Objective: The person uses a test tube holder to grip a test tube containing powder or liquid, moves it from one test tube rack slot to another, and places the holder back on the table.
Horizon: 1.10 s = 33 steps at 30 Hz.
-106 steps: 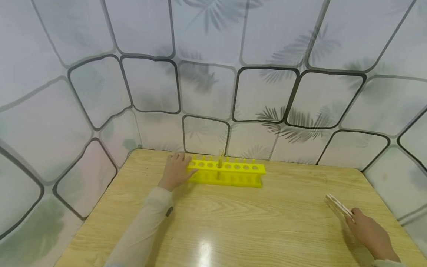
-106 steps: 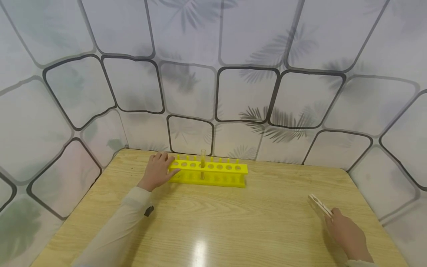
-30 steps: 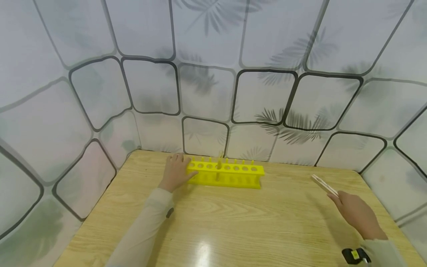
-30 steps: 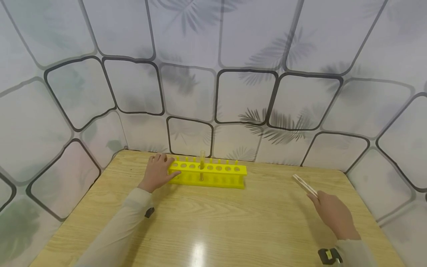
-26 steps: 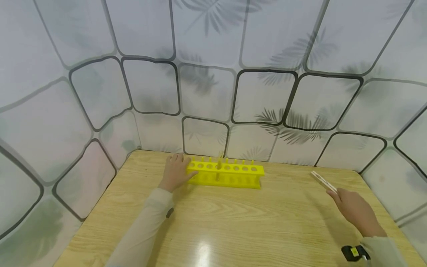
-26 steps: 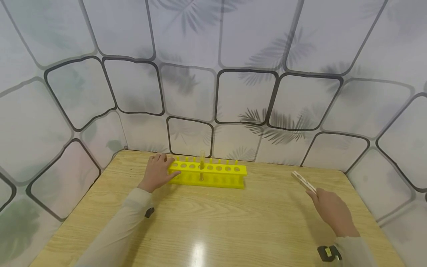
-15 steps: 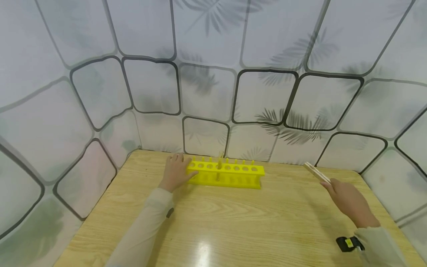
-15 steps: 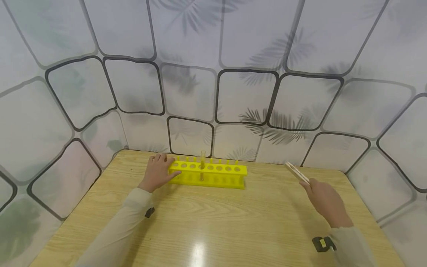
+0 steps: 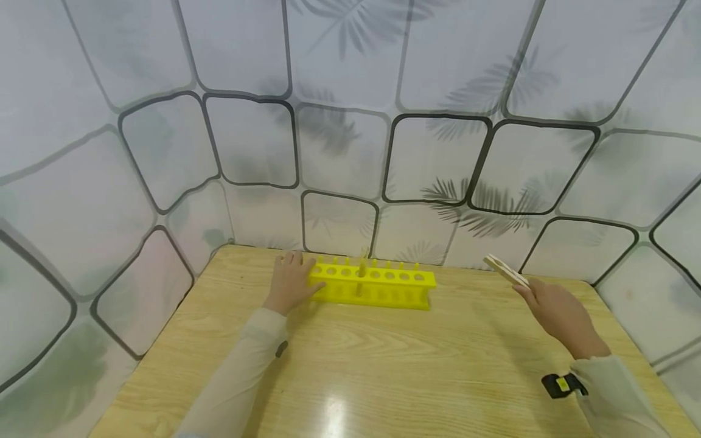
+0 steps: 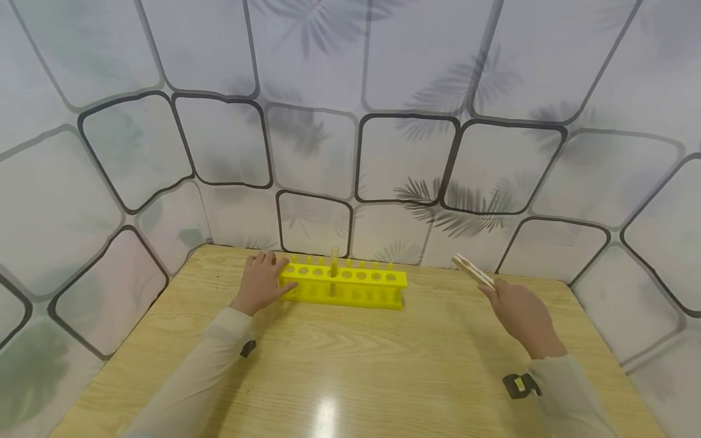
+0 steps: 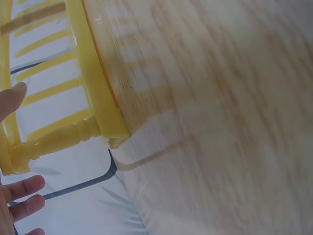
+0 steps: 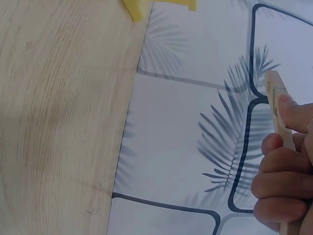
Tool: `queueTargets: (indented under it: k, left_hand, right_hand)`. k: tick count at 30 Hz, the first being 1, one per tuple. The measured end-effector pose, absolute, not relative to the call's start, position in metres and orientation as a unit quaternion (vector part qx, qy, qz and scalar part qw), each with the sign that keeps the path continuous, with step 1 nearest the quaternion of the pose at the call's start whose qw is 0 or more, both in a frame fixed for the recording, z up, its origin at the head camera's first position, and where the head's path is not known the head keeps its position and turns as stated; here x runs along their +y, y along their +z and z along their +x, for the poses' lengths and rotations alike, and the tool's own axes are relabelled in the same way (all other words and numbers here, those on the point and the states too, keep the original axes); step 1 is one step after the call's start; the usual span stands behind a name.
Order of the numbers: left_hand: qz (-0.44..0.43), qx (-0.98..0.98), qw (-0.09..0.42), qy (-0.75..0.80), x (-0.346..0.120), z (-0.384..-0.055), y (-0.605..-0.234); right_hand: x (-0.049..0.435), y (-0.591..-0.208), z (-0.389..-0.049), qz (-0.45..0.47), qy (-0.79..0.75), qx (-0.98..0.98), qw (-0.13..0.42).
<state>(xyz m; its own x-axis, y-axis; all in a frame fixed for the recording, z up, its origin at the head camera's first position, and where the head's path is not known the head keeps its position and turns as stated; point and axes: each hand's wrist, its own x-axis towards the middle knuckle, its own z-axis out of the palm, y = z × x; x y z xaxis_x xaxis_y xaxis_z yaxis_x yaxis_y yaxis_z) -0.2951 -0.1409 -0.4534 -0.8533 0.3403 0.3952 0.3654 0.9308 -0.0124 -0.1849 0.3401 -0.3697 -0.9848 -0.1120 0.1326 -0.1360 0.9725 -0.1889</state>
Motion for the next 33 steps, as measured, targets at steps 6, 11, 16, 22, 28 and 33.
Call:
queueTargets:
  k: [6, 11, 16, 22, 28, 33]
  left_hand:
    - [-0.181, -0.961, 0.206, -0.027, -0.137, -0.297, -0.454]
    - [-0.173, -0.965, 0.197, -0.025, -0.133, -0.301, -0.456]
    - [-0.172, -0.965, 0.197, -0.024, -0.131, -0.304, -0.459]
    - [-0.167, -0.967, 0.194, -0.009, -0.130, -0.305, -0.462]
    - [-0.164, -0.968, 0.189, -0.014, -0.129, -0.304, -0.460]
    - [-0.164, -0.968, 0.190, -0.021, -0.129, -0.304, -0.460]
  right_hand:
    - [0.335, -0.367, -0.188, 0.064, 0.096, -0.992, 0.056]
    - [0.332, -0.368, -0.188, 0.068, 0.099, -0.991, 0.058]
    - [0.331, -0.372, -0.189, 0.069, 0.100, -0.991, 0.060]
    - [0.328, -0.372, -0.190, 0.072, 0.103, -0.990, 0.062]
    - [0.322, -0.367, -0.195, 0.088, 0.099, -0.989, 0.073]
    - [0.314, -0.361, -0.200, 0.102, 0.095, -0.987, 0.079]
